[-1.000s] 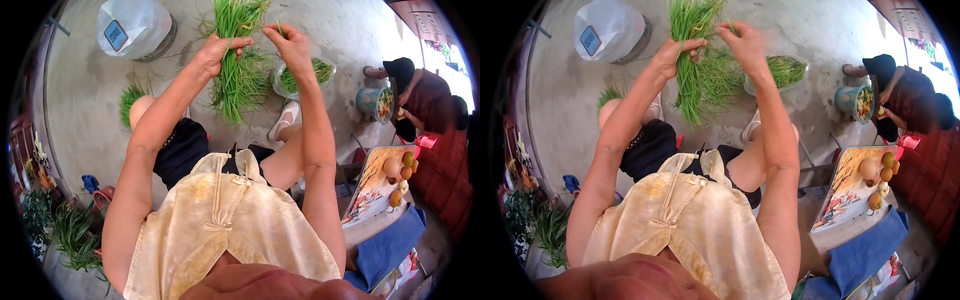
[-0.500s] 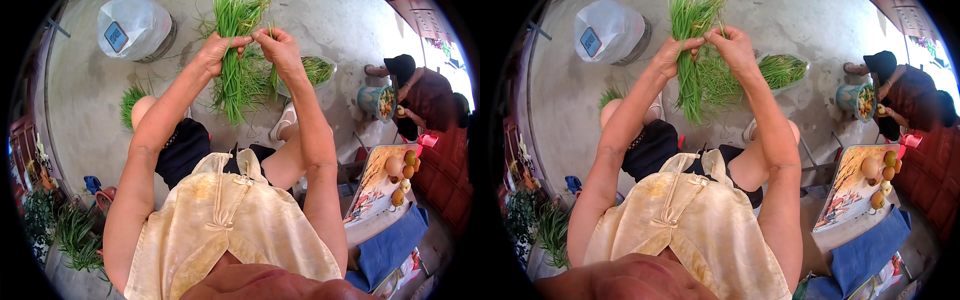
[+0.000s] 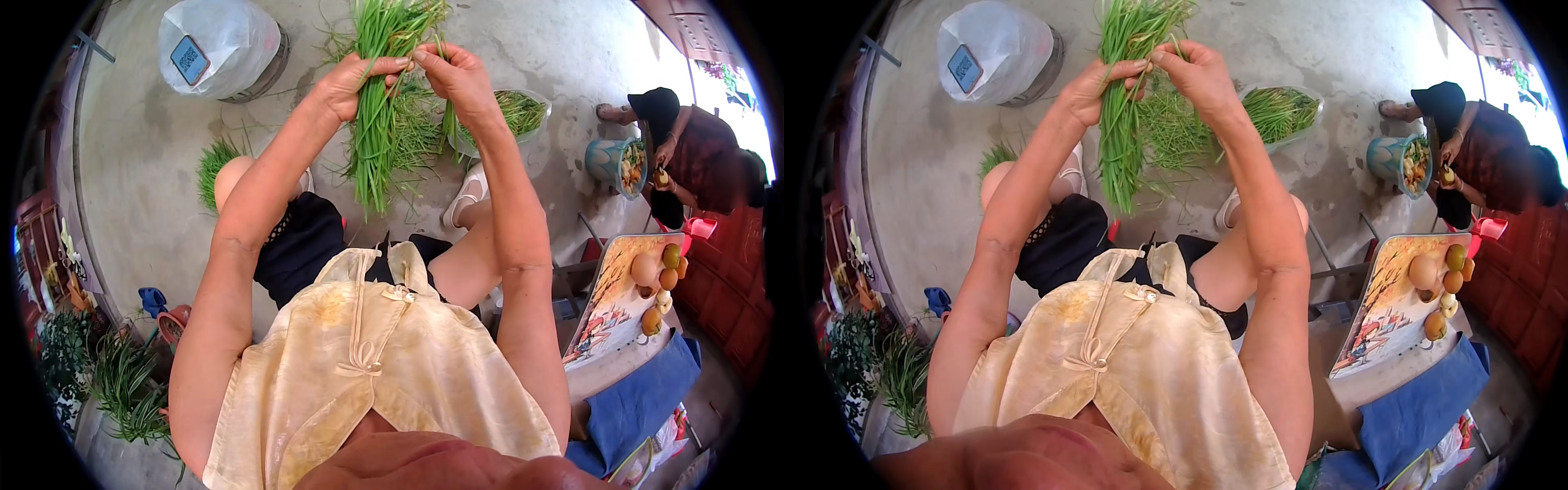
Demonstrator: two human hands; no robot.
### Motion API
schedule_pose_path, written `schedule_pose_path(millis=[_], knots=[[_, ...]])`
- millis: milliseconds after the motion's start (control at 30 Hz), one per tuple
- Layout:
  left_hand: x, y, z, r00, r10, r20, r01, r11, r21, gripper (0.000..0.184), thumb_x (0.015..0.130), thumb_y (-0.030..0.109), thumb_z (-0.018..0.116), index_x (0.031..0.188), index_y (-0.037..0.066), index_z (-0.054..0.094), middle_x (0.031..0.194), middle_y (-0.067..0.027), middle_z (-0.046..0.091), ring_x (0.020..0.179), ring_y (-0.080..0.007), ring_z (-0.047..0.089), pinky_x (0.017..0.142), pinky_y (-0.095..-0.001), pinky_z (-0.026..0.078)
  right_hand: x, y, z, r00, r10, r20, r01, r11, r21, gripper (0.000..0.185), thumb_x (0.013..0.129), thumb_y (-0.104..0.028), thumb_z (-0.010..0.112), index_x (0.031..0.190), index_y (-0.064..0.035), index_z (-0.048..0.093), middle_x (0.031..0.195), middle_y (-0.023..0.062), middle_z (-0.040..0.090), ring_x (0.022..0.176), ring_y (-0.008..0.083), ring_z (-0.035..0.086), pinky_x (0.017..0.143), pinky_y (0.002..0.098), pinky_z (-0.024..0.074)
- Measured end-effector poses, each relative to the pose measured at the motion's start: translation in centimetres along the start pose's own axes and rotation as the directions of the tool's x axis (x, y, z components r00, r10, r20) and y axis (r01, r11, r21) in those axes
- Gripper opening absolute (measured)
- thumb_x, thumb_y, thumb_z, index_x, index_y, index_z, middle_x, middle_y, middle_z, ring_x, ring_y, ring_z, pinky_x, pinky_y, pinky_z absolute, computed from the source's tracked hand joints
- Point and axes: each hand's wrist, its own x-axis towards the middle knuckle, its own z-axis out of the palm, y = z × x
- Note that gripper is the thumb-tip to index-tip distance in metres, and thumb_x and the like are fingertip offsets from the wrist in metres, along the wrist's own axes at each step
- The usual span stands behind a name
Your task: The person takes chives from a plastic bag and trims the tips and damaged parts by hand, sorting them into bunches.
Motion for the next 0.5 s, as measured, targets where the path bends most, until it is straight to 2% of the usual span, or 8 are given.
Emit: schedule_pose_path(millis=[33,133,233,433,500], knots=[[0.0,0.0,-0.1,1.000,-0.006,0.015,0.006,1.000,-0.005,0.017,0.080,0.014,0.072,0.091,0.002,0.066,0.062,0.0020,0.056,0.050,-0.0073,0.051,0.050,-0.0240,0.046,0.0,0.0,0.0,1.000,-0.001,0.002,0.001,1.000,-0.014,0.014,0.086,-0.020,0.063,0.090,-0.0060,0.064,0.062,-0.0090,0.048,0.054,0.0006,0.036,0.048,0.0191,0.0275],[-0.4,0.3,0.0,0.997,-0.047,0.055,0.049,0.998,-0.033,0.018,0.080,0.013,0.072,0.091,0.001,0.066,0.062,0.0020,0.056,0.051,-0.0072,0.050,0.051,-0.0238,0.046,-0.1,0.0,0.4,0.991,-0.137,0.001,0.136,0.986,-0.094,0.014,0.087,-0.019,0.063,0.090,-0.0052,0.063,0.067,-0.0089,0.050,0.059,0.0010,0.039,0.053,0.0193,0.0317],[-0.6,0.4,-0.1,0.997,-0.044,0.057,0.045,0.999,-0.027,0.018,0.080,0.013,0.072,0.092,0.000,0.066,0.063,0.0016,0.056,0.051,-0.0072,0.050,0.053,-0.0237,0.047,0.2,0.5,0.0,0.988,-0.148,-0.033,0.142,0.979,-0.143,0.014,0.088,-0.018,0.062,0.089,-0.0044,0.063,0.070,-0.0090,0.051,0.064,0.0014,0.041,0.056,0.0193,0.0340],[-1.1,0.6,-0.2,0.999,-0.045,-0.003,0.045,0.999,0.017,0.019,0.079,0.013,0.072,0.092,0.000,0.066,0.063,0.0013,0.056,0.053,-0.0063,0.051,0.050,-0.0229,0.046,0.6,0.2,-0.8,0.959,-0.208,-0.194,0.208,0.978,-0.023,0.014,0.088,-0.019,0.063,0.088,-0.0056,0.062,0.070,-0.0093,0.049,0.063,0.0012,0.041,0.055,0.0190,0.0334],[-1.2,0.8,-0.5,0.999,-0.049,-0.012,0.049,0.997,0.054,0.020,0.079,0.012,0.072,0.093,0.000,0.065,0.065,0.0006,0.057,0.054,-0.0060,0.051,0.049,-0.0222,0.045,1.0,-0.3,-1.5,0.941,-0.251,-0.228,0.237,0.968,-0.089,0.014,0.087,-0.020,0.064,0.087,-0.0059,0.062,0.071,-0.0093,0.050,0.063,0.0013,0.041,0.055,0.0193,0.0338]])
